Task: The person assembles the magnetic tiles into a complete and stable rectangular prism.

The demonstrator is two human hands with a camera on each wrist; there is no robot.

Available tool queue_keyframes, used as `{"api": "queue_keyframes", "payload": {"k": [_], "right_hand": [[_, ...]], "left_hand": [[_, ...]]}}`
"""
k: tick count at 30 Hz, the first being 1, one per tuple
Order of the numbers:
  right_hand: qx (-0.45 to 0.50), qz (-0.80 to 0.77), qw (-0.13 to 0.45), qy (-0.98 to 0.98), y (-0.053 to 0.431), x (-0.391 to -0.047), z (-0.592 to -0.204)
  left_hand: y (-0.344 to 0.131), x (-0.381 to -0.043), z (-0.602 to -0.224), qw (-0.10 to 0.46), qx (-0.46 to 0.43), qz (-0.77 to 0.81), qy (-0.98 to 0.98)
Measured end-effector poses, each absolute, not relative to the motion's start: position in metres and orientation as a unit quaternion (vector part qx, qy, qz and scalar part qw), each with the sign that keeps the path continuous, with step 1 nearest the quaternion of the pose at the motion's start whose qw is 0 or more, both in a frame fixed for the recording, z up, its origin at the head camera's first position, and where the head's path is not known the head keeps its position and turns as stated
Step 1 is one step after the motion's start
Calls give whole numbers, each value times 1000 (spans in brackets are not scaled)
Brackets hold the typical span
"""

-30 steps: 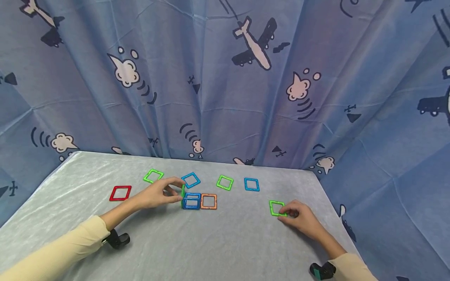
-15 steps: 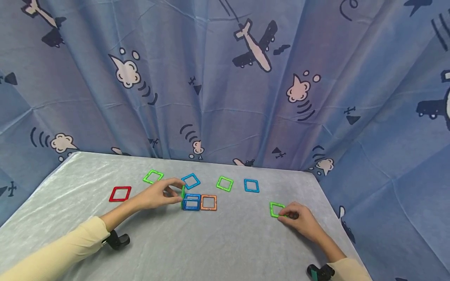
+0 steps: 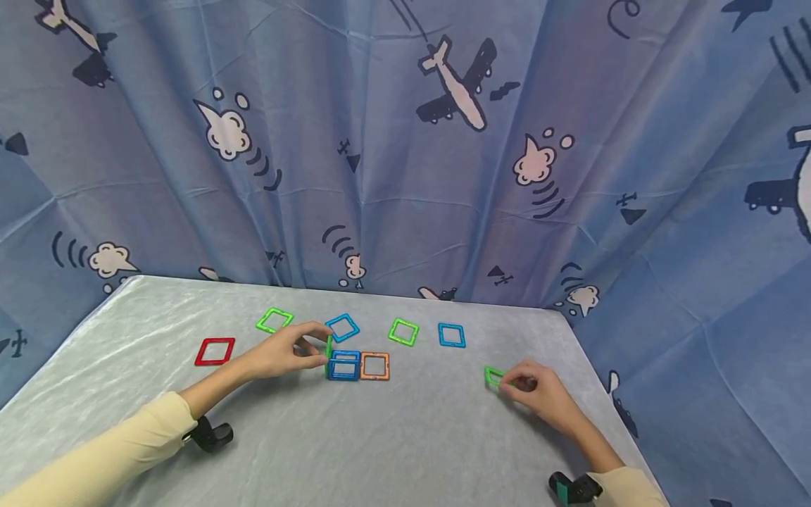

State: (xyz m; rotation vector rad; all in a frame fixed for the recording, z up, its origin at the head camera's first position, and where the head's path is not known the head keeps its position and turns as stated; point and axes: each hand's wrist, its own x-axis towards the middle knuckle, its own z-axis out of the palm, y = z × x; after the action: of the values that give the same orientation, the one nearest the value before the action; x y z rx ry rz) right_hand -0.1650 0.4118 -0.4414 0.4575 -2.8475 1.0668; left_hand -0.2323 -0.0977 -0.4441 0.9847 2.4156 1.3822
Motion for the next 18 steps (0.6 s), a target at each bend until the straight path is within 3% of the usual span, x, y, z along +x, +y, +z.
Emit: {"api": "queue_keyframes", "payload": {"k": [18], "right_hand": [[216, 358, 113, -901, 378, -179, -408]], "left_hand": [[-97, -232, -442, 98, 322, 462, 820]]}}
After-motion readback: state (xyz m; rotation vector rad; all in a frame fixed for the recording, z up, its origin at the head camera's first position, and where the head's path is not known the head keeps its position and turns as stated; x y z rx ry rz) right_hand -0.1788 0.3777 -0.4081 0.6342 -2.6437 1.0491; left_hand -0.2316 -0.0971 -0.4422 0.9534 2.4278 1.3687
